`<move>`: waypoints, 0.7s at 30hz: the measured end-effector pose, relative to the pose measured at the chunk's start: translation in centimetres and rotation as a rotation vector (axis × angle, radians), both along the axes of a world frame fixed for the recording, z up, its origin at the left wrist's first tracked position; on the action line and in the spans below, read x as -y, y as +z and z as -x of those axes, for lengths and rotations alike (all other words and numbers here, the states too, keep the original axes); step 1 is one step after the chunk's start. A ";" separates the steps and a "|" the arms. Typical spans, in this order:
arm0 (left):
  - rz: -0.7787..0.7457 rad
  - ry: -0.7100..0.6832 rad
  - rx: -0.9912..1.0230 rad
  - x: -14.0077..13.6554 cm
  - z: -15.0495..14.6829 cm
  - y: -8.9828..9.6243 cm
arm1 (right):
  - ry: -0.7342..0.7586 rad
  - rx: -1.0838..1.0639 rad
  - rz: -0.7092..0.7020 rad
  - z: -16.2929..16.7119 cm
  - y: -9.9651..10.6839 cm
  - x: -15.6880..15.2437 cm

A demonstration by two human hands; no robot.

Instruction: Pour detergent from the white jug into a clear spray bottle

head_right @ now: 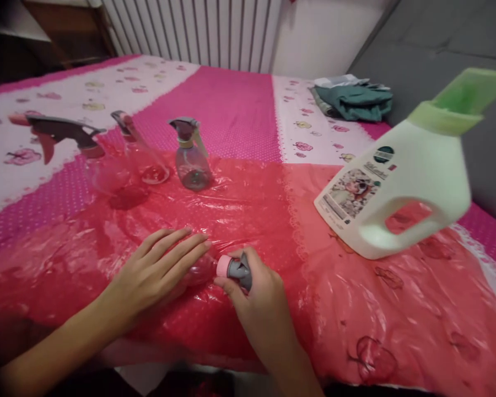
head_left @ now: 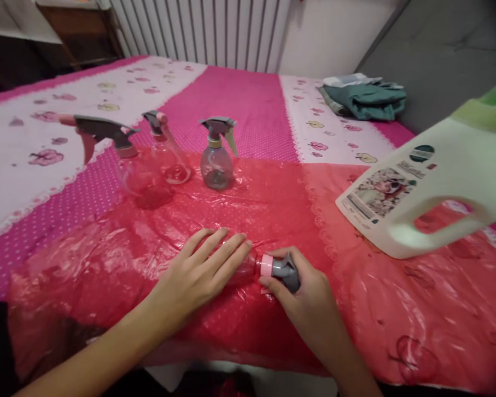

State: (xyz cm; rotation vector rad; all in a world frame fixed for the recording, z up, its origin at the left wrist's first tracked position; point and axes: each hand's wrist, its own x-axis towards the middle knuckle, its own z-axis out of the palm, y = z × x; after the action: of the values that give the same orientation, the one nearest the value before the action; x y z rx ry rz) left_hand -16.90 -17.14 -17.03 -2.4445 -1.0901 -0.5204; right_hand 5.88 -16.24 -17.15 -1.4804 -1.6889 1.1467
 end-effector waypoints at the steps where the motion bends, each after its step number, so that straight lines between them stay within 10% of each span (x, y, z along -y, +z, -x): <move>1: -0.002 0.011 -0.001 0.0 -0.1 0.0 | -0.003 -0.003 -0.005 0.0 -0.2 0.0; 21: 0.044 0.042 0.061 -0.3 -0.5 0.0 | 0.061 0.072 -0.081 -0.6 -1.4 0.1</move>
State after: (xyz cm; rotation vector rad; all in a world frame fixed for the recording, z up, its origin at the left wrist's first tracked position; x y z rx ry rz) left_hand -16.36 -16.83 -17.05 -2.4526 -1.1868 -0.5673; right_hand 6.52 -16.32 -18.54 -1.4447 -1.8184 1.0554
